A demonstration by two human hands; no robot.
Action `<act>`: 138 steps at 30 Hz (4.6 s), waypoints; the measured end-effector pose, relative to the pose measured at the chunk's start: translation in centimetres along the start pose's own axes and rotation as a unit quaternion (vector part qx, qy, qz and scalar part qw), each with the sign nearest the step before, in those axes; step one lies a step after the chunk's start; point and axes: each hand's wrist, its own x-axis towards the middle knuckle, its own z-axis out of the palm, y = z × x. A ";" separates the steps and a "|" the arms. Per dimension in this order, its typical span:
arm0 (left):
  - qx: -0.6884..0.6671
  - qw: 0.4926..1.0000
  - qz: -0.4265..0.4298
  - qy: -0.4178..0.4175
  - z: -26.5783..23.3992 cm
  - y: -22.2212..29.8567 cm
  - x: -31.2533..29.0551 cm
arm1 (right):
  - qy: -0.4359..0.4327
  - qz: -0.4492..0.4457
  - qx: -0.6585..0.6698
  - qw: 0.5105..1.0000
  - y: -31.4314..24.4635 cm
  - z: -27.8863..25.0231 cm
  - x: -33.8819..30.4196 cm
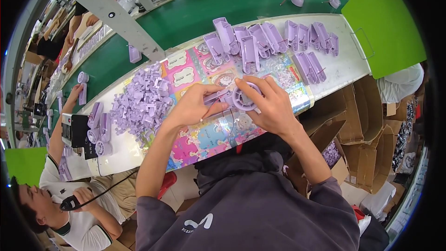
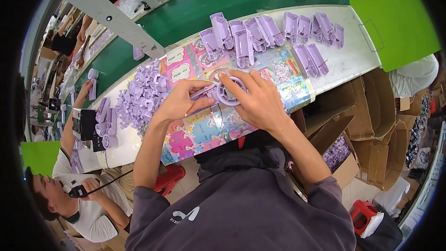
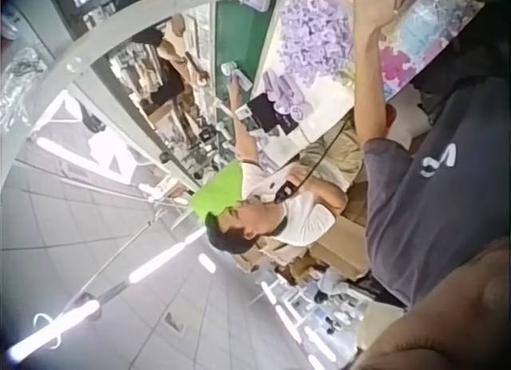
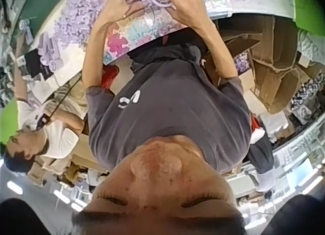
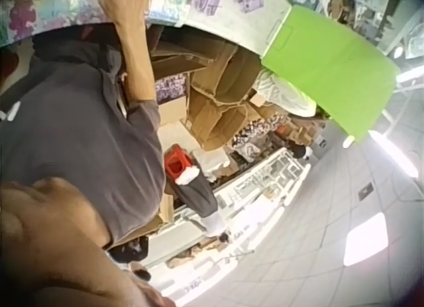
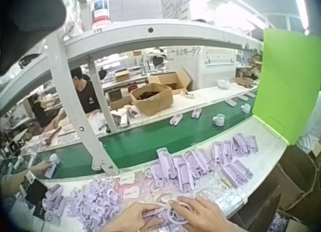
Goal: The person assembles portable fans by inserting components into the fan head and handle casing halves, snapping the casing parts together by hand, and placing the assembled fan units onto the conveyor belt.
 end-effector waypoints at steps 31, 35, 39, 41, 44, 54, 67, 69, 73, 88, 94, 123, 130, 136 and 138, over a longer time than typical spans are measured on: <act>0.094 0.835 -0.194 0.506 -24.1 -15.2 20.4 | 0.012 0.117 0.055 0.992 4.1 8.6 -1.8; 0.234 0.741 -0.141 0.614 -20.7 -8.3 24.3 | 0.011 0.091 0.038 0.995 5.6 7.8 -2.3; 0.286 0.800 0.088 0.520 -20.3 -4.7 30.4 | -0.032 0.085 0.050 0.995 5.6 8.2 -2.3; 0.317 0.843 0.141 0.411 -18.7 -4.2 35.1 | -0.045 0.069 0.049 0.995 5.7 7.9 -2.3; 0.448 0.850 0.046 0.273 -15.9 -5.5 41.3 | -0.041 0.079 0.111 0.990 6.0 7.9 -2.7; 0.396 0.887 -0.128 0.202 -11.4 -4.5 58.8 | -0.060 0.140 0.149 0.977 5.8 7.7 -2.4; 0.201 0.968 -0.109 0.105 -12.6 -0.6 49.1 | 0.011 0.129 0.120 0.984 6.4 8.6 -3.2; 0.208 0.966 -0.058 0.141 -15.4 0.3 43.7 | 0.009 0.122 0.118 0.986 5.9 8.3 -2.6; 0.206 0.958 0.070 0.187 -17.5 0.3 31.4 | 0.000 0.122 0.103 0.987 5.3 8.3 -2.3; 0.330 0.819 0.023 0.468 -2.8 -9.1 6.8 | 0.027 0.041 0.033 0.998 5.4 8.7 -2.9; 0.170 0.828 0.107 0.524 -1.4 -11.8 5.0 | 0.017 0.000 0.073 0.997 5.6 5.9 -1.0; 0.131 0.764 0.118 0.621 -1.2 -10.5 4.4 | -0.054 0.104 0.055 0.992 12.9 0.0 12.5; -0.094 0.809 0.273 0.512 6.7 -6.8 2.0 | -0.076 0.033 0.232 0.969 0.4 4.0 7.8; -0.174 0.803 0.128 0.555 8.7 -7.0 -5.4 | -0.239 -0.089 0.361 0.897 0.2 7.0 9.5; -0.119 0.819 0.065 0.558 8.5 -6.2 -8.0 | -0.242 0.006 0.400 0.884 -0.2 8.6 11.4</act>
